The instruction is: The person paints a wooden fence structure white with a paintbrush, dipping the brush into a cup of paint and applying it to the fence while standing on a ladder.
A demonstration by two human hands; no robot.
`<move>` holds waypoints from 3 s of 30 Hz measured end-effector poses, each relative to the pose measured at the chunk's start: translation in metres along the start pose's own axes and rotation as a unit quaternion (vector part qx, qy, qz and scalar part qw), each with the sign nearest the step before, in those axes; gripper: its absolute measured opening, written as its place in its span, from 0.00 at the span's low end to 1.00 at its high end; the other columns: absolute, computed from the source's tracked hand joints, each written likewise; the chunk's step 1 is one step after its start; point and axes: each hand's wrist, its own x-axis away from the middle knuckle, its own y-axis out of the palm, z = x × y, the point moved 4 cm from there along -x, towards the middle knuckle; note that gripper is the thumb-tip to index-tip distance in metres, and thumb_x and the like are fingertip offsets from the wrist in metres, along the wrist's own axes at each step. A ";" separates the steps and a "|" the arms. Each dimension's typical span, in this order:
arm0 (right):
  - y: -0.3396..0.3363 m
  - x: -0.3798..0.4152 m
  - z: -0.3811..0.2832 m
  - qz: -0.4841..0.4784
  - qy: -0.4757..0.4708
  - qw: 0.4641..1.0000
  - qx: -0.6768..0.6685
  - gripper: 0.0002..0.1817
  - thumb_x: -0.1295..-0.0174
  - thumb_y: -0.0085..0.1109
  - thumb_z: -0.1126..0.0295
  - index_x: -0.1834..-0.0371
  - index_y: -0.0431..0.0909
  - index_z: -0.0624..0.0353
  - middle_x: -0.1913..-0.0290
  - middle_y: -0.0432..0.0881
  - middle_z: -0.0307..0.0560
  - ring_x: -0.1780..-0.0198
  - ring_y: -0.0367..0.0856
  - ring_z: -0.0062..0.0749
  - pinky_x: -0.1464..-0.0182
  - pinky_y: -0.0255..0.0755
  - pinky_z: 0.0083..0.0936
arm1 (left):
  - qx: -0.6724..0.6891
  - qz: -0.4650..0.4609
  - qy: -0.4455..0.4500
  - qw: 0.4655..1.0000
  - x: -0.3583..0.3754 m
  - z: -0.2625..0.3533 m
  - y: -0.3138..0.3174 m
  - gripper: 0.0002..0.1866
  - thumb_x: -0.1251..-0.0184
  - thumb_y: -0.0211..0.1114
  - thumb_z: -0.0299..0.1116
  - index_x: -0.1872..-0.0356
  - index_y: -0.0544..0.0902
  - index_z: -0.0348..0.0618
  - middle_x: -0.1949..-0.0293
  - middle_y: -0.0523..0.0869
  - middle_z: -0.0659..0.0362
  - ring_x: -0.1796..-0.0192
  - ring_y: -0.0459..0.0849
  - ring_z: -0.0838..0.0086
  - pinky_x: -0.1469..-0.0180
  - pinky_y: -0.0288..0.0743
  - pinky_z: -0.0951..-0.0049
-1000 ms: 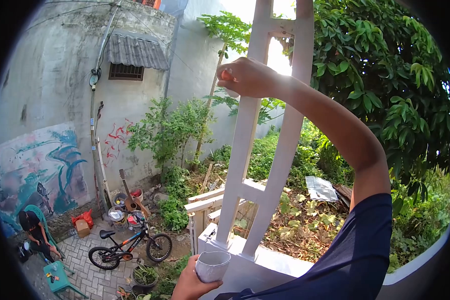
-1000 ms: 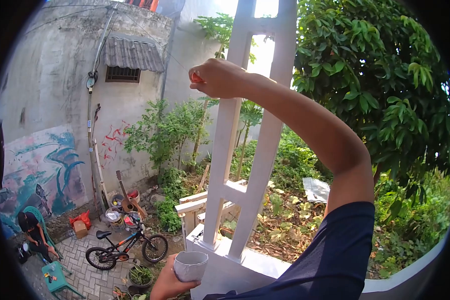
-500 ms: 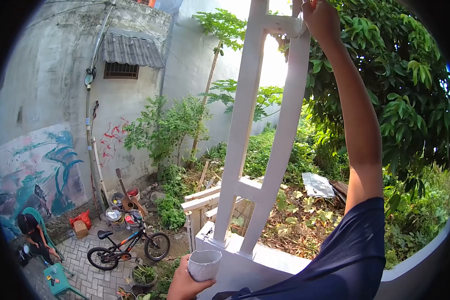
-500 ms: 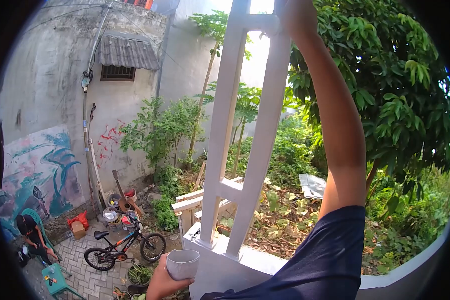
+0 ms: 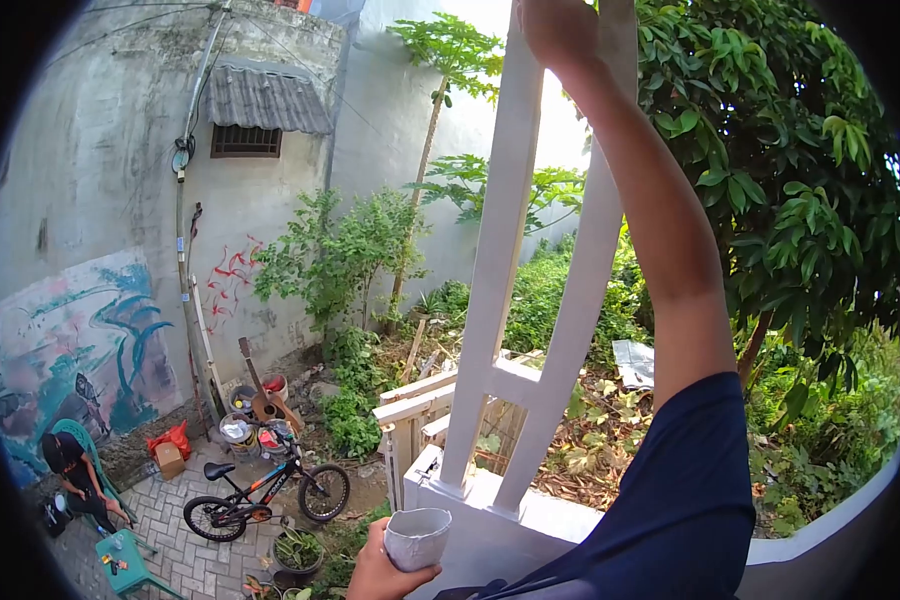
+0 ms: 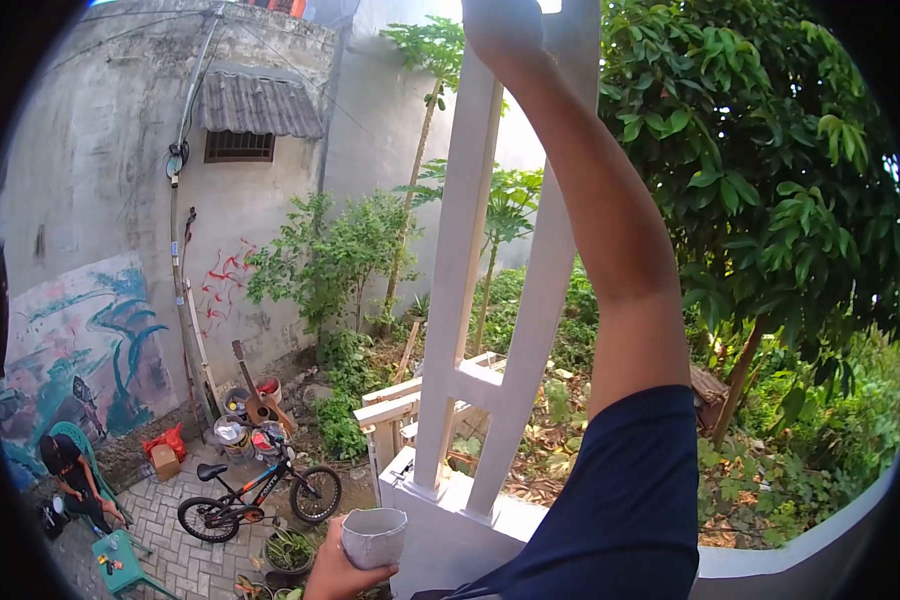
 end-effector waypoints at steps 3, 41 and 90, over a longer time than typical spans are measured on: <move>-0.021 -0.029 -0.033 -0.113 0.117 0.985 -0.051 0.09 0.30 0.54 0.69 0.63 0.83 0.60 0.69 0.86 0.60 0.65 0.88 0.54 0.62 0.82 0.49 | 0.020 -0.012 0.023 0.999 -0.004 0.004 0.001 0.51 0.59 0.87 0.33 0.28 0.70 0.40 0.40 0.85 0.48 0.37 0.84 0.61 0.34 0.77 0.61; -0.050 -0.018 -0.006 0.074 0.148 0.947 -0.276 0.12 0.27 0.55 0.66 0.63 0.80 0.63 0.67 0.84 0.64 0.63 0.84 0.60 0.58 0.77 0.51 | 0.068 -0.040 -0.069 0.994 0.004 0.023 -0.001 0.49 0.59 0.86 0.31 0.30 0.71 0.40 0.40 0.83 0.50 0.37 0.82 0.62 0.35 0.76 0.62; -0.019 -0.007 -0.022 -0.087 0.108 0.989 -0.059 0.11 0.29 0.55 0.63 0.59 0.83 0.58 0.68 0.87 0.56 0.67 0.88 0.54 0.61 0.81 0.51 | 0.049 -0.004 -0.009 0.999 0.002 0.011 -0.012 0.49 0.59 0.87 0.34 0.30 0.71 0.41 0.43 0.87 0.49 0.41 0.86 0.63 0.39 0.80 0.61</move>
